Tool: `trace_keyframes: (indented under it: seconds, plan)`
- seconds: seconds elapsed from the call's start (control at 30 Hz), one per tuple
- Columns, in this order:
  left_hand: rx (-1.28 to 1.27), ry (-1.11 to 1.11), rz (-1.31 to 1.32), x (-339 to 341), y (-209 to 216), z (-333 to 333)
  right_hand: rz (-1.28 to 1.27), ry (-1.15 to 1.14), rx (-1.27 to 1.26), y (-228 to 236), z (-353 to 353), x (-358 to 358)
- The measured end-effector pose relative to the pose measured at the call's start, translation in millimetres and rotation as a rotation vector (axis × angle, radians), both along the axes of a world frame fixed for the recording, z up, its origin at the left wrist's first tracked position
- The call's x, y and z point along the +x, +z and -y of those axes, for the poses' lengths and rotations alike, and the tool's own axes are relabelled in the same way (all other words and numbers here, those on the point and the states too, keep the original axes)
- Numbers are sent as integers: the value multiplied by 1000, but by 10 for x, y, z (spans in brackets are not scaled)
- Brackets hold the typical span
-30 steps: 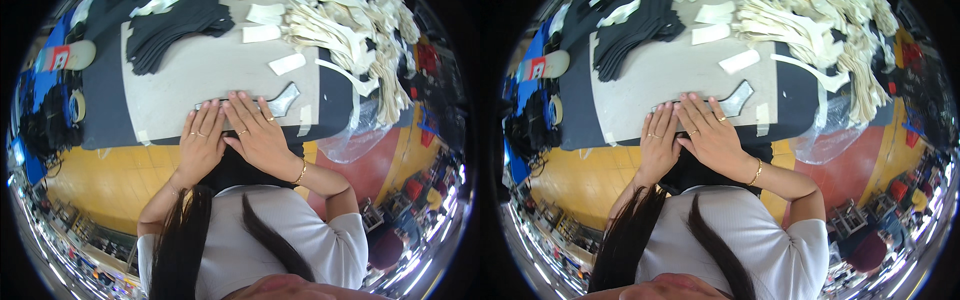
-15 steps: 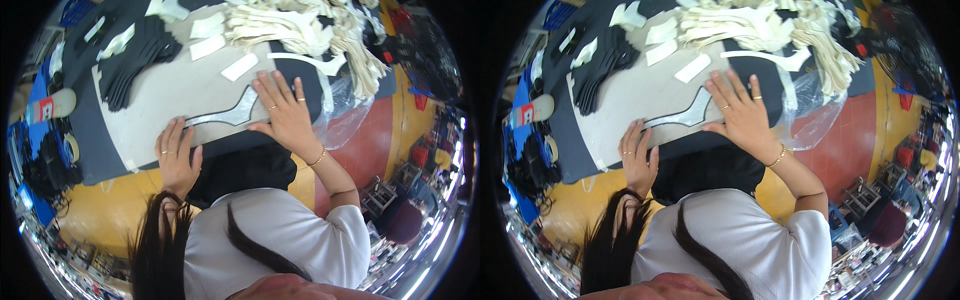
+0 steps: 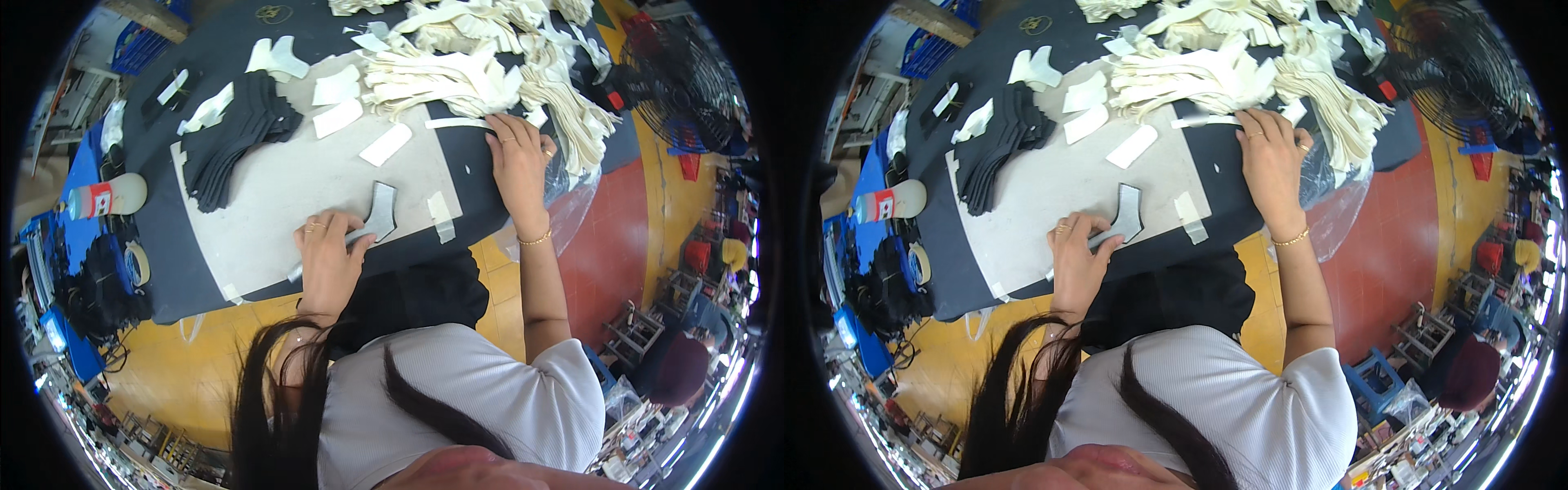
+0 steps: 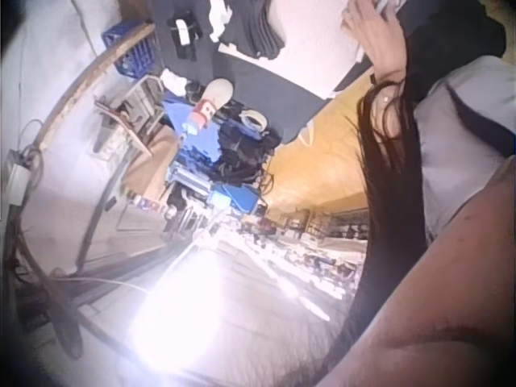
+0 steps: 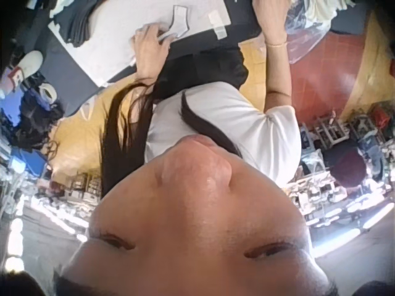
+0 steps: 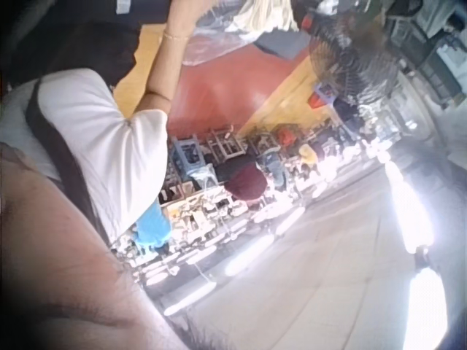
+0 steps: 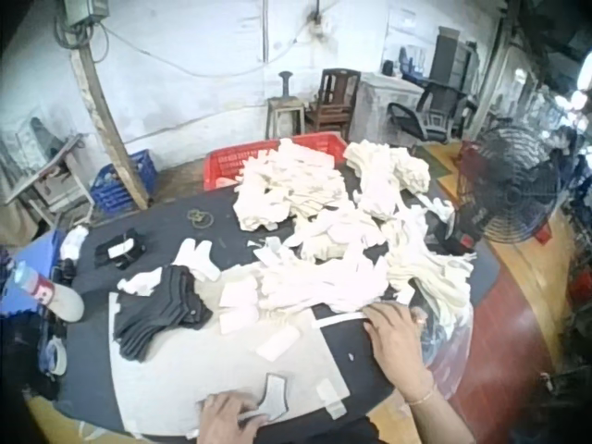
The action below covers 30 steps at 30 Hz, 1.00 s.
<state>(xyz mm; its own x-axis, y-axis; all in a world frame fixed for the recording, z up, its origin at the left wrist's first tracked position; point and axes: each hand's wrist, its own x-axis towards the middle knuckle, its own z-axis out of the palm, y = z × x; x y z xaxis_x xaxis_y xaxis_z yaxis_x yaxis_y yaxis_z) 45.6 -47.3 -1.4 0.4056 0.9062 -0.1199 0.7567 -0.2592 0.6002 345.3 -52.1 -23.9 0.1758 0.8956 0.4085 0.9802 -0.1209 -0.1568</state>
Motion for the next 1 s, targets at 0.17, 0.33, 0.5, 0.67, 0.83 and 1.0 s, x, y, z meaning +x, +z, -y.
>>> trace_keyframes:
  seconds: [0.17, 0.33, 0.5, 0.67, 0.83, 1.0]
  plan:
    - [-78, 225, 149, -399, 59, 21, -13, 62, -68, 56, -7, -8]
    - [58, 428, 86, -1202, 189, -138, -97, 156, -16, 165, 15, -67]
    - [378, 519, -214, -1620, 236, -432, -365, 138, 54, 309, 15, -187]
    - [355, 360, 216, -1285, 261, -1100, -747, 226, 189, 423, 4, -375]
    - [265, 220, 182, -803, 293, -1689, -886, 282, 201, 515, 97, -492]
    - [258, 297, 165, -674, 293, -1671, -986, 187, 215, 551, 197, -431]
